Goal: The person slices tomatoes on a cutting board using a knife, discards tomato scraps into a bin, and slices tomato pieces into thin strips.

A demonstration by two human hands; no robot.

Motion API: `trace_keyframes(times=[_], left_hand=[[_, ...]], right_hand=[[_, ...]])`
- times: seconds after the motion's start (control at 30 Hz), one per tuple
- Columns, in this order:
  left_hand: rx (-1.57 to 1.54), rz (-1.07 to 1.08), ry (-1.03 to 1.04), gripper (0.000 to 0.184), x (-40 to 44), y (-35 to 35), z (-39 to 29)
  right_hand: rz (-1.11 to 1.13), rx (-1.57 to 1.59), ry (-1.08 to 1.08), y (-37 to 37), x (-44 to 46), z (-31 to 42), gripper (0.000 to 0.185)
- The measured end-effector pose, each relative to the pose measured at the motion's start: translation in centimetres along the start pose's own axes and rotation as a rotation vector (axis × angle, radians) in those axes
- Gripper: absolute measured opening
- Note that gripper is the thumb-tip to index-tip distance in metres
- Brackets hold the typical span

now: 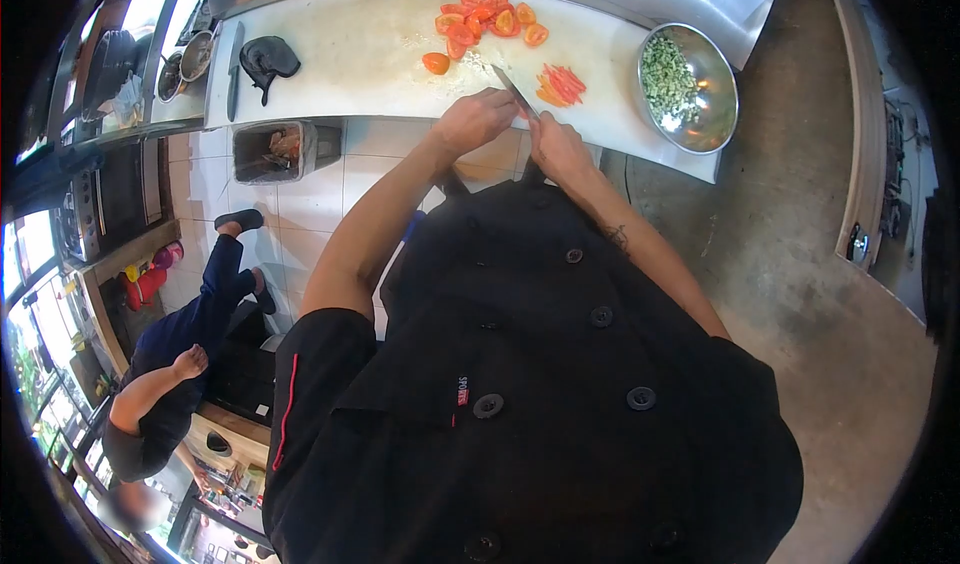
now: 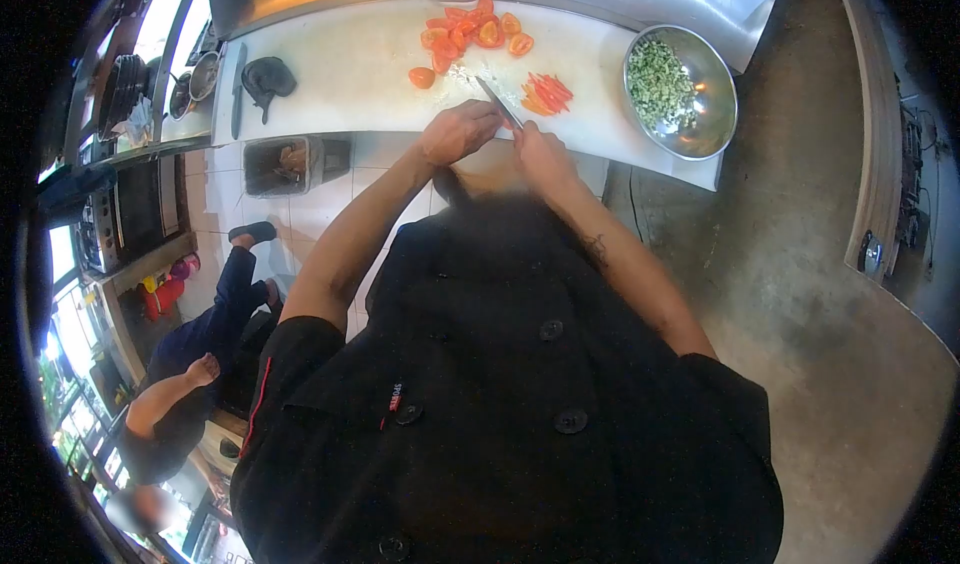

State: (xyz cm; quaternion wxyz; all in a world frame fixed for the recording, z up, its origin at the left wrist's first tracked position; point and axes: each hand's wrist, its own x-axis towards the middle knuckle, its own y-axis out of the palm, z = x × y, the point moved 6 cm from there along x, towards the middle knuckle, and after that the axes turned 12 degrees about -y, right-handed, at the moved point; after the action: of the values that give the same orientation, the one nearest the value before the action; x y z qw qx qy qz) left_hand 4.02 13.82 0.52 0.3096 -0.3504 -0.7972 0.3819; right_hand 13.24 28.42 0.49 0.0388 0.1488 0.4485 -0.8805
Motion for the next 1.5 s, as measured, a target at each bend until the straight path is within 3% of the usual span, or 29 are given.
trace_keyframes(times=[0.6, 1.23, 1.5], left_hand=[[-0.06, -0.028, -0.041, 0.015, -0.4, 0.3, -0.1], [-0.007, -0.024, -0.069, 0.014, -0.5, 0.8, -0.2], [-0.042, -0.055, -0.052, 0.014, -0.7, 0.2, -0.4]], right_hand=[[0.007, 0.013, -0.105, -2.6, 0.4, 0.2, 0.04], [0.039, 0.014, 0.062, 0.1, 0.3, 1.2, 0.039], [0.014, -0.045, -0.013, -1.8, 0.2, -0.7, 0.038]])
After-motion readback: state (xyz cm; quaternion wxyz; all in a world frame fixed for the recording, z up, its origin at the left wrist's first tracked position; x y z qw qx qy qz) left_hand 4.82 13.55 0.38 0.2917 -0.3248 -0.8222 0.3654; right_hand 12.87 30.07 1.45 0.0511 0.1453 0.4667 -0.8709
